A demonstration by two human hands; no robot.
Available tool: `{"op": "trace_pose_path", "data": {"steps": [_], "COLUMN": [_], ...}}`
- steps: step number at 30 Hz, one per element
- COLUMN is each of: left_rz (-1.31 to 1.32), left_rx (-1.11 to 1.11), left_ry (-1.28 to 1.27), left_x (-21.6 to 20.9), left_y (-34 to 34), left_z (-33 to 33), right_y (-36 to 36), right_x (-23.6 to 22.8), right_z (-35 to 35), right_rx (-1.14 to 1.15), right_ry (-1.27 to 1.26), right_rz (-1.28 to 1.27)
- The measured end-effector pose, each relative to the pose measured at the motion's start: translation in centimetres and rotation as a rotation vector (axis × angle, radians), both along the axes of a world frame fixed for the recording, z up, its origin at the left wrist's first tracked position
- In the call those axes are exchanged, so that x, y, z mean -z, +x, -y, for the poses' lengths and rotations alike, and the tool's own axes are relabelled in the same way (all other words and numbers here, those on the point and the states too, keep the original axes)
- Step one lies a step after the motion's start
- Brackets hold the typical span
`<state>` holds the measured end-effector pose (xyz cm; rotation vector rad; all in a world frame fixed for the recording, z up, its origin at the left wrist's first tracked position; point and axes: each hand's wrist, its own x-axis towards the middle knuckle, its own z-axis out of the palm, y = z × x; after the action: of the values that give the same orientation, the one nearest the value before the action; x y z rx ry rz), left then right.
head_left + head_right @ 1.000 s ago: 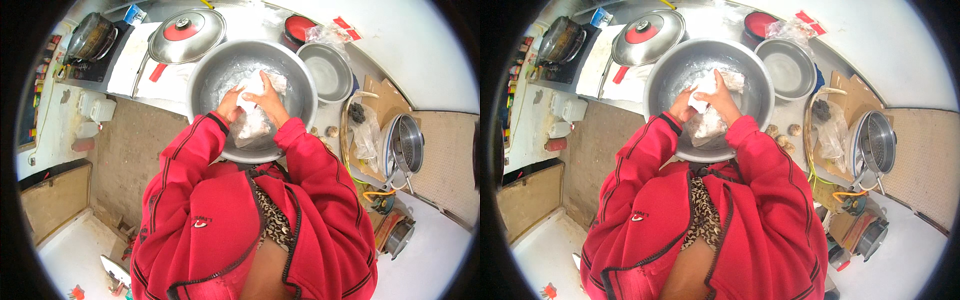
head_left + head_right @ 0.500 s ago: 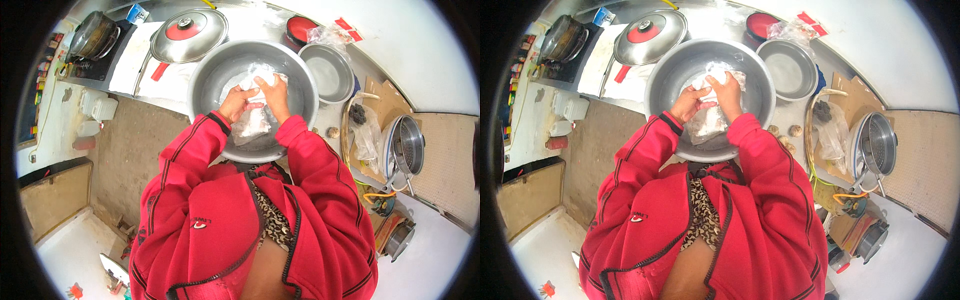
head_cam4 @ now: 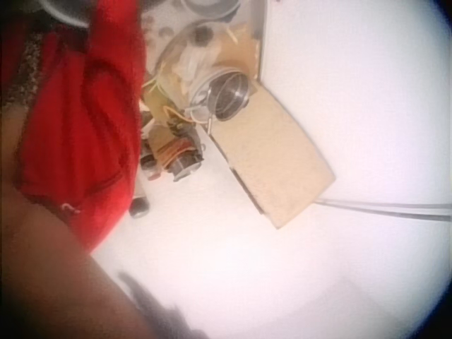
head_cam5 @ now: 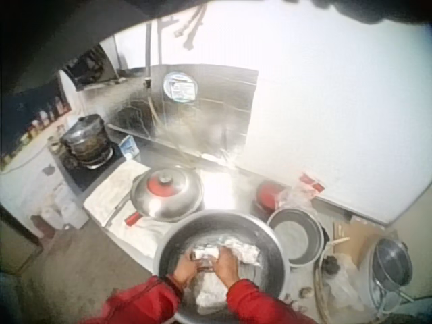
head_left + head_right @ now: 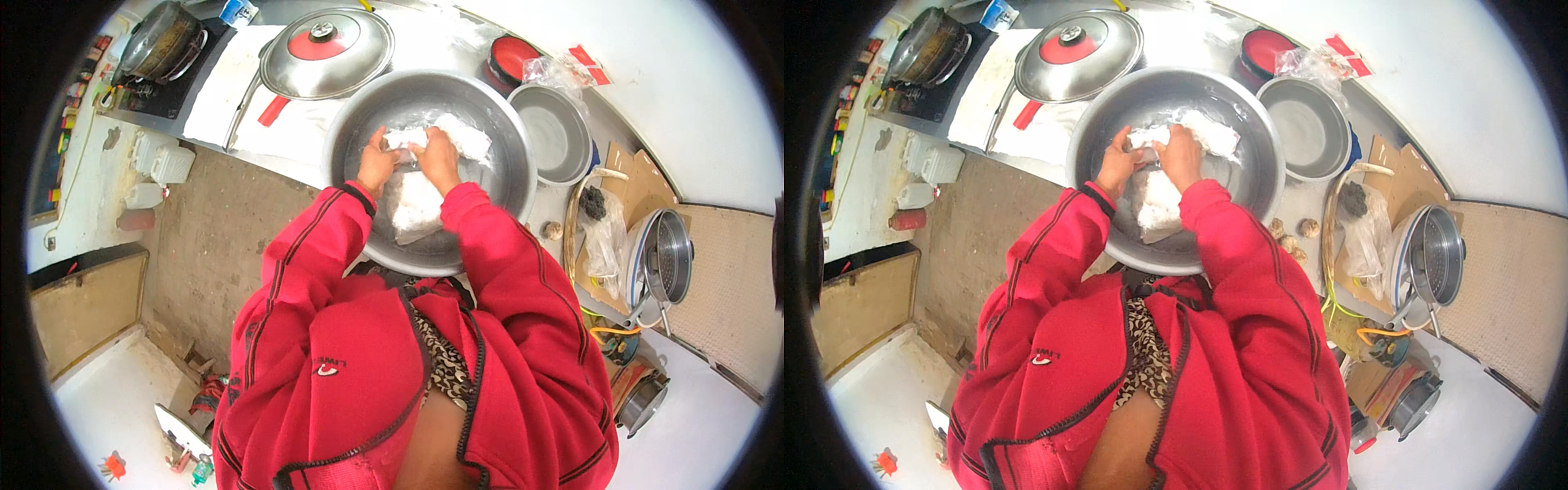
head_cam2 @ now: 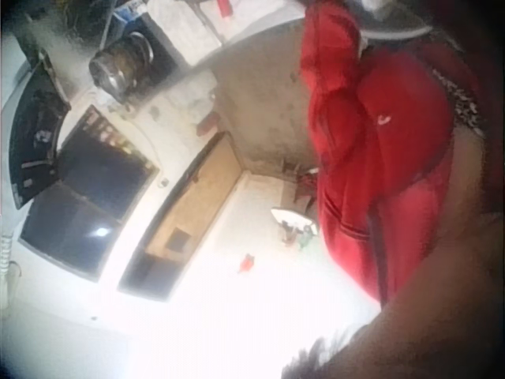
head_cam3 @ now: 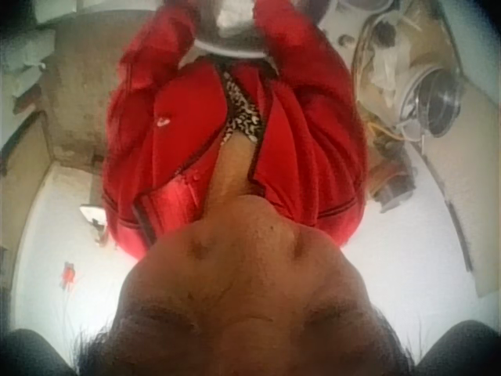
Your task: The person washes several white food items in a metal bowl using water from a tap. They rinse the bowl, add water, and repeatedly rub the items by hand, then place them into a second bowl. The person repeats the rinsing and washing steps multiple times.
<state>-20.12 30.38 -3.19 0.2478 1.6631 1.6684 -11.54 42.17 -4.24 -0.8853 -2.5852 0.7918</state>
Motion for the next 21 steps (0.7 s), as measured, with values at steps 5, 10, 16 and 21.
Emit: {"op": "trace_pose_path", "data": {"steps": [5, 10, 16, 21], "left_rz": [0.220, 0.479, 0.754, 0.338], "left_rx": [-0.126, -0.148, 0.096, 0.055], "left_ry": [0.076, 0.079, 0.483, 0.355], "left_x": [1.4, 0.2, -0.6, -3.1], "left_y": [-1.3, -0.8, -2.9, -0.7], "left_z": [0.8, 0.1, -0.8, -2.3], "right_y": [-0.7, -1.9, -0.6, -1.0], "right_x": [-0.3, 2.0, -4.1, -1.9], "right_z": [2.2, -0.3, 0.3, 0.9], "right_rx": [-0.189, 0.134, 0.131, 0.151], "right_ry": [0.064, -0.175, -1.331, -0.014], "right_rz": [0.250, 0.079, -0.394, -0.413]}}
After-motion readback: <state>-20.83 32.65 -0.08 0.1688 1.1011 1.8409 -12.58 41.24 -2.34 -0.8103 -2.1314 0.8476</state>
